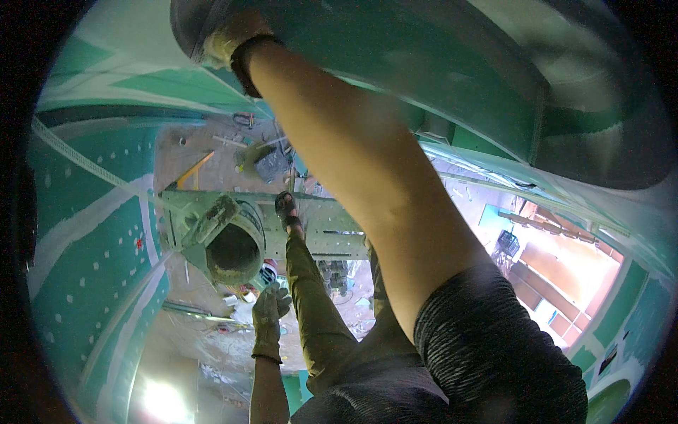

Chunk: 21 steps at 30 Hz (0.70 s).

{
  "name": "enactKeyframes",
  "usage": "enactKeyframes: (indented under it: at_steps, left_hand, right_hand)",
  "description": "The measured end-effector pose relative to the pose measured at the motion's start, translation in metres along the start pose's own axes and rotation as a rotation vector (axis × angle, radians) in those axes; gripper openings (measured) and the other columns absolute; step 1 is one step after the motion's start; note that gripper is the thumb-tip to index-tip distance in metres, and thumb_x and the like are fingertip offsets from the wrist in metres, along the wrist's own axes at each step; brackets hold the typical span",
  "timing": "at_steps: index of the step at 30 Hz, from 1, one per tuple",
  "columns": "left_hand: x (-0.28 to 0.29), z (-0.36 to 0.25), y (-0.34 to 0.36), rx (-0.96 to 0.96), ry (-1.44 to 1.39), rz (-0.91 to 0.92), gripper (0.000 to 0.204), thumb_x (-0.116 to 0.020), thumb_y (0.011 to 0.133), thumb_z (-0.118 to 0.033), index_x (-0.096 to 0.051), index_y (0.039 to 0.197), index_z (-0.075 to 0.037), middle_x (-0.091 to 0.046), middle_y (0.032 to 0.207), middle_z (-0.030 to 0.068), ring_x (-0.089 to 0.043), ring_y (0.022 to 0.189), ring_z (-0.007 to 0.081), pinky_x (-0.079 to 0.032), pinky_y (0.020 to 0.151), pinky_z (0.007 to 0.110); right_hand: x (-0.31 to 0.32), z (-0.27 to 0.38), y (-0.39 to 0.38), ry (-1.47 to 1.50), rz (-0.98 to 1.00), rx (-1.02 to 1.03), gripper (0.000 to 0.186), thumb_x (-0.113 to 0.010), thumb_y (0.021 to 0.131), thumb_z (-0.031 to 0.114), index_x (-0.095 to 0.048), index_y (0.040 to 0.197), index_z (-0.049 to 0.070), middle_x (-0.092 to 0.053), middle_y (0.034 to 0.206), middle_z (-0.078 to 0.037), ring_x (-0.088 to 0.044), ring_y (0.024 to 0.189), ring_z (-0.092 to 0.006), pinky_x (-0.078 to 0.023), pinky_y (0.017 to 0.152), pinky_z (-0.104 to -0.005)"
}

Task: Applying plaster and installing corner beads on a curved drywall structure.

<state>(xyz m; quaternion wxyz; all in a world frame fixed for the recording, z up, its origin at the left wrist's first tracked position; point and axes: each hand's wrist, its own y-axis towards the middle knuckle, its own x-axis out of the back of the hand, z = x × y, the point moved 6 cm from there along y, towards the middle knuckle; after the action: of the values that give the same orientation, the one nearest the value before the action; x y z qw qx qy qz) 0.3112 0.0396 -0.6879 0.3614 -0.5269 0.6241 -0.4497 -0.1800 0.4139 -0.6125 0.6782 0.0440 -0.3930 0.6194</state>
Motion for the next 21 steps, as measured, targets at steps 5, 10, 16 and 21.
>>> enactKeyframes:
  at_steps: [5,10,16,21]
  left_hand:
    - [-0.002,0.002,0.000,0.005,0.035,-0.005,0.059,-0.062,0.105,-0.048,-0.060,0.144,-0.004,-0.075,0.124,0.0154,-0.075,0.097,0.0200,-0.061,0.080,0.035]
    - [-0.004,0.002,0.000,0.033,-0.017,-0.018,0.051,-0.058,0.108,-0.042,-0.062,0.143,-0.005,-0.075,0.121,0.0130,-0.074,0.095,0.0203,-0.059,0.079,0.033]
    - [-0.008,-0.007,-0.003,-0.045,0.055,0.018,0.055,-0.056,0.108,-0.045,-0.061,0.144,-0.003,-0.074,0.123,0.0145,-0.074,0.096,0.0218,-0.059,0.081,0.035]
    - [-0.005,-0.003,0.003,-0.011,-0.016,0.022,0.056,-0.059,0.108,-0.044,-0.060,0.144,-0.003,-0.074,0.124,0.0142,-0.074,0.097,0.0220,-0.059,0.081,0.034]
  right_hand:
    - [-0.002,-0.012,0.012,-0.023,-0.052,0.003,0.029,-0.066,0.090,0.026,-0.078,0.108,0.006,-0.075,0.109,-0.019,-0.072,0.102,-0.0355,-0.057,0.091,-0.0455]
    - [0.002,-0.009,0.003,0.075,-0.033,-0.034,0.035,-0.068,0.090,0.028,-0.077,0.114,0.005,-0.074,0.115,-0.023,-0.072,0.109,-0.0386,-0.057,0.096,-0.0480]
    - [0.002,-0.006,0.002,-0.068,0.016,0.024,0.035,-0.070,0.089,0.026,-0.078,0.115,0.005,-0.074,0.114,-0.023,-0.072,0.108,-0.0379,-0.058,0.095,-0.0475]
    - [0.007,-0.001,-0.005,0.052,0.028,0.067,0.024,-0.068,0.091,0.026,-0.080,0.095,0.006,-0.078,0.080,-0.009,-0.074,0.067,-0.0220,-0.062,0.067,-0.0372]
